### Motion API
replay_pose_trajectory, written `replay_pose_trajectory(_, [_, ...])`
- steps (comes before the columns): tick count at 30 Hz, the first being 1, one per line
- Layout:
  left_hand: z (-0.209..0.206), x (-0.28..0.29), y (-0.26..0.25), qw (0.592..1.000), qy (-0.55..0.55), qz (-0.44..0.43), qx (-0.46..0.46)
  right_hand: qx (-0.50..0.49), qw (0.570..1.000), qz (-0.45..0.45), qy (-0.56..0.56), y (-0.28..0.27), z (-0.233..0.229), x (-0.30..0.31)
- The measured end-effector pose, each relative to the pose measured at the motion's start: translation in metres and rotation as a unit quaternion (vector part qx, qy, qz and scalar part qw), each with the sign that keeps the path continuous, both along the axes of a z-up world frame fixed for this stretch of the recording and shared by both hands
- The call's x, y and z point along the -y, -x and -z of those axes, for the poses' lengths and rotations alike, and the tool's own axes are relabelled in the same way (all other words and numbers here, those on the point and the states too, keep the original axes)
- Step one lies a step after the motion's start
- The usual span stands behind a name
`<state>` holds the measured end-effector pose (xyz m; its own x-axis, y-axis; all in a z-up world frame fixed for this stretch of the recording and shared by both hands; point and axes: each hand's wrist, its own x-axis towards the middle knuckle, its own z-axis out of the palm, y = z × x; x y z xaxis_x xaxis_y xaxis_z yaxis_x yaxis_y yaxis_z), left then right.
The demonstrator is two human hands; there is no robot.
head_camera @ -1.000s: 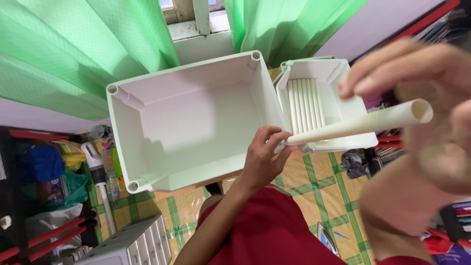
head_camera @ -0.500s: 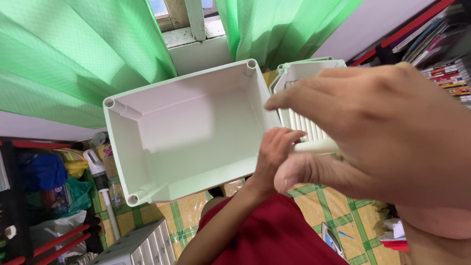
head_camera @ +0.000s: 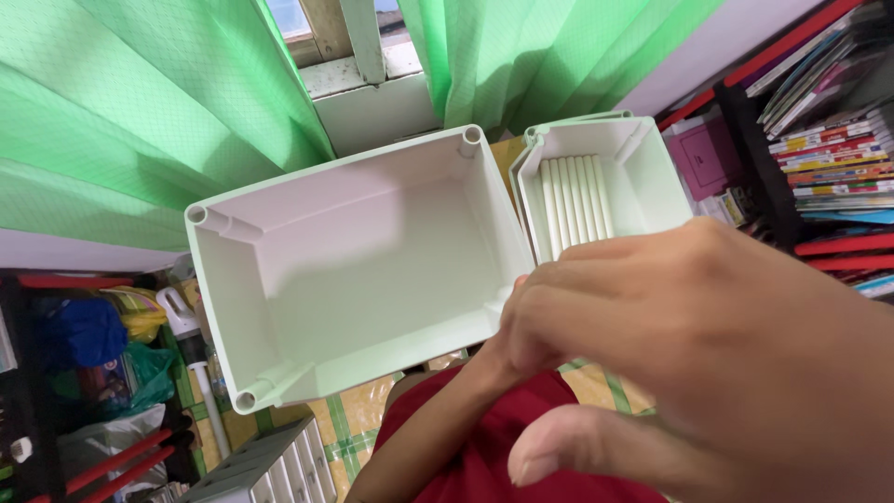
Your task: The person assembles a white plastic shelving unit by inserting vertical poles into the corner sockets of the base and then stacking additional shelf trays on top. The person handles the poles and trays by hand, aligning and pressing them into place to form a multi-tiered storage unit.
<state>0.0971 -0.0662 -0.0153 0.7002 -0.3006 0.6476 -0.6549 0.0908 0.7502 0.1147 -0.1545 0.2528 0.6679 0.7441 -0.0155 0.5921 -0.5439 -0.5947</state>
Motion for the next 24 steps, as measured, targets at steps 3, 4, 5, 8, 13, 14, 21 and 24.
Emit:
replay_pose_trajectory(3, [-0.01,0.0,-0.004,0.995,0.022,0.062,-0.079,-0.095,0.941,0.176,-0.273,0.028,0.013,0.011])
replay_pose_trajectory(4, [-0.014,0.0,-0.004,0.993,0.017,0.051,-0.101,-0.119,0.906,0.216,-0.344,0.038,0.02,0.017])
replay_pose_trajectory(5, [-0.019,0.002,-0.003,0.991,0.013,0.04,-0.123,-0.142,0.882,0.239,-0.38,0.042,0.032,0.025])
replay_pose_trajectory(8, [-0.025,0.004,-0.004,0.993,0.003,0.006,-0.116,-0.351,0.73,0.174,-0.56,0.055,0.071,0.046])
replay_pose_trajectory(13, [-0.022,0.006,-0.003,0.994,-0.012,0.004,-0.113,-0.243,0.817,0.018,-0.522,0.035,0.127,0.077])
replay_pose_trajectory(14, [-0.023,0.004,-0.004,0.993,-0.012,0.016,-0.12,-0.243,0.819,0.019,-0.52,0.033,0.129,0.077])
replay_pose_trajectory(21, [-0.019,-0.01,-0.018,0.974,0.019,0.165,-0.154,-0.217,0.816,0.049,-0.533,0.021,0.115,0.059])
replay_pose_trajectory(24, [-0.017,-0.009,-0.023,0.973,-0.025,0.171,-0.152,-0.27,0.808,0.011,-0.524,0.019,0.118,0.06])
